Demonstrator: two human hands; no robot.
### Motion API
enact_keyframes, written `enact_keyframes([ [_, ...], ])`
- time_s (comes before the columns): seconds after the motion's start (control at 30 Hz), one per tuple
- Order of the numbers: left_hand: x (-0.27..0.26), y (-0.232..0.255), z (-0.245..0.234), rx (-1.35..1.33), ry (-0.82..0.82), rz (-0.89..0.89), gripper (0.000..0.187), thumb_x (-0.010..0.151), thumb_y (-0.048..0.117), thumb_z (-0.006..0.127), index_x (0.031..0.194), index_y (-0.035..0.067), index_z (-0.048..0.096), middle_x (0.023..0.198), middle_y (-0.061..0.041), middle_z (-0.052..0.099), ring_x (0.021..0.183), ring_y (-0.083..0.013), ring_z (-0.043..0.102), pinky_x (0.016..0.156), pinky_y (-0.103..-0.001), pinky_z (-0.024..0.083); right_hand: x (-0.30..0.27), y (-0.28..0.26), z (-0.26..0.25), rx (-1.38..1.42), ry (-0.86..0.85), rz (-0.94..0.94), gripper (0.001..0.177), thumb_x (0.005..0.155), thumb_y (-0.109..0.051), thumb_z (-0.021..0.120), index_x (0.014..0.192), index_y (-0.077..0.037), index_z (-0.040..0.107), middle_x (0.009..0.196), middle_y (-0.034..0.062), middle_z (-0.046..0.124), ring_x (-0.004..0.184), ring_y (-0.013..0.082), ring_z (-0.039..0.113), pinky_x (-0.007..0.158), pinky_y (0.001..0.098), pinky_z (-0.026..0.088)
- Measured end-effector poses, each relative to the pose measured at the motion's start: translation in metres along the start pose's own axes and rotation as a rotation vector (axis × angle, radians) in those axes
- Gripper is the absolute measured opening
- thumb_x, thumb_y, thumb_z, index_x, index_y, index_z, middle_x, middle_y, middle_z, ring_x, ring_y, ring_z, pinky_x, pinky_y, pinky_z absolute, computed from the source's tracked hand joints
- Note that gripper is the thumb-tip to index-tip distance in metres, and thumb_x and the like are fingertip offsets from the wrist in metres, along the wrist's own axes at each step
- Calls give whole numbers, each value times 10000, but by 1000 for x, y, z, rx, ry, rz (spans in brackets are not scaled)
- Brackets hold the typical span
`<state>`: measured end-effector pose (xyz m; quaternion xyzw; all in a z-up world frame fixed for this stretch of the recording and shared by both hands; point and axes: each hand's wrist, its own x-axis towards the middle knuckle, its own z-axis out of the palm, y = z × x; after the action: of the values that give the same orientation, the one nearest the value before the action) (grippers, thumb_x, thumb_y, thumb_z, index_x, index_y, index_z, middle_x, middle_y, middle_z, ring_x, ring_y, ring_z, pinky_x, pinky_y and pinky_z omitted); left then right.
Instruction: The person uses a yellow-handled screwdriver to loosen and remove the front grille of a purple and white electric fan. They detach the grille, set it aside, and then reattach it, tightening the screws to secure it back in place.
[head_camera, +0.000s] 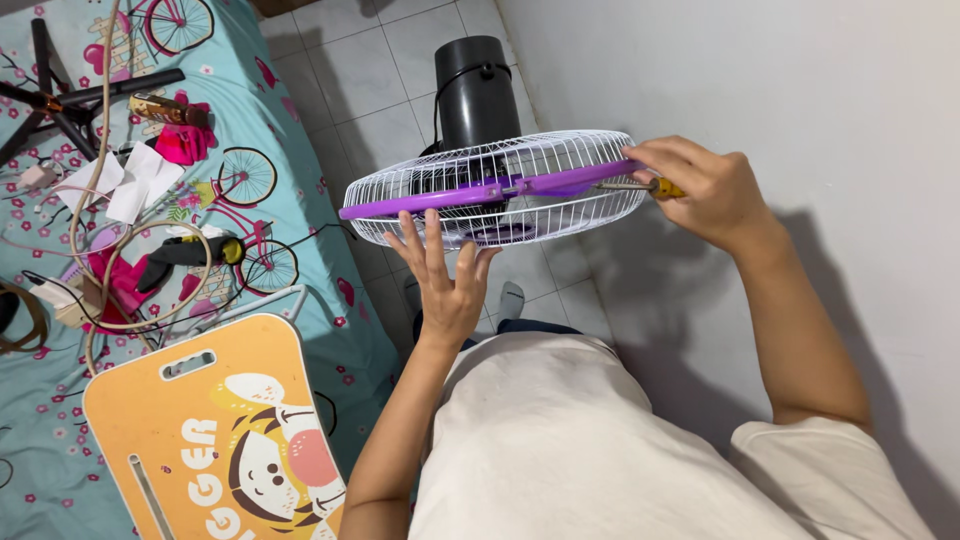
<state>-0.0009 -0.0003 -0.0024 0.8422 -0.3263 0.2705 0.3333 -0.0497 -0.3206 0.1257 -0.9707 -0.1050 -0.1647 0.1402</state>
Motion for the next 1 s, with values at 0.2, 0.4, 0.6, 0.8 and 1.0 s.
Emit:
enact_keyframes([
  [0.2,1,-1,-3,-10,-2,-14,450,942,253,880,1174,82,535,1665,-206,190,1550,-562,126,1214,-845,98,1,-1,0,108,-65,124,290,945,-48,767,1218,-125,706,1192,36,723,874,199,703,686,307,559],
  [0.4,2,-4,-6,4,-17,-17,447,951,259,872,1156,84,516,1670,-218,206,1548,-566,132,1206,-848,88,4,-1,-2,237,-116,154,431,852,71,693,1244,-109,697,1214,65,712,983,230,717,815,322,599],
  [0.6,9,-8,-6,-15,-42,-41,479,949,270,862,1162,91,472,1672,-230,247,1561,-538,136,1207,-837,58,1,-2,1,360,-93,154,442,854,92,725,1262,-74,685,1228,91,690,1090,246,698,925,343,599],
  [0.8,12,-12,-7,-25,-48,-63,492,944,275,862,1168,78,472,1663,-226,272,1559,-533,147,1215,-828,57,-4,2,4,457,-95,226,320,941,24,758,1244,-69,717,1181,72,695,1039,202,697,906,317,597],
  [1.0,16,-10,-8,-28,-53,-61,483,939,271,866,1152,74,479,1662,-210,284,1561,-528,157,1215,-825,59,-10,3,12,332,-7,209,321,886,-4,821,1186,-104,766,1138,61,705,954,183,710,853,291,608],
])
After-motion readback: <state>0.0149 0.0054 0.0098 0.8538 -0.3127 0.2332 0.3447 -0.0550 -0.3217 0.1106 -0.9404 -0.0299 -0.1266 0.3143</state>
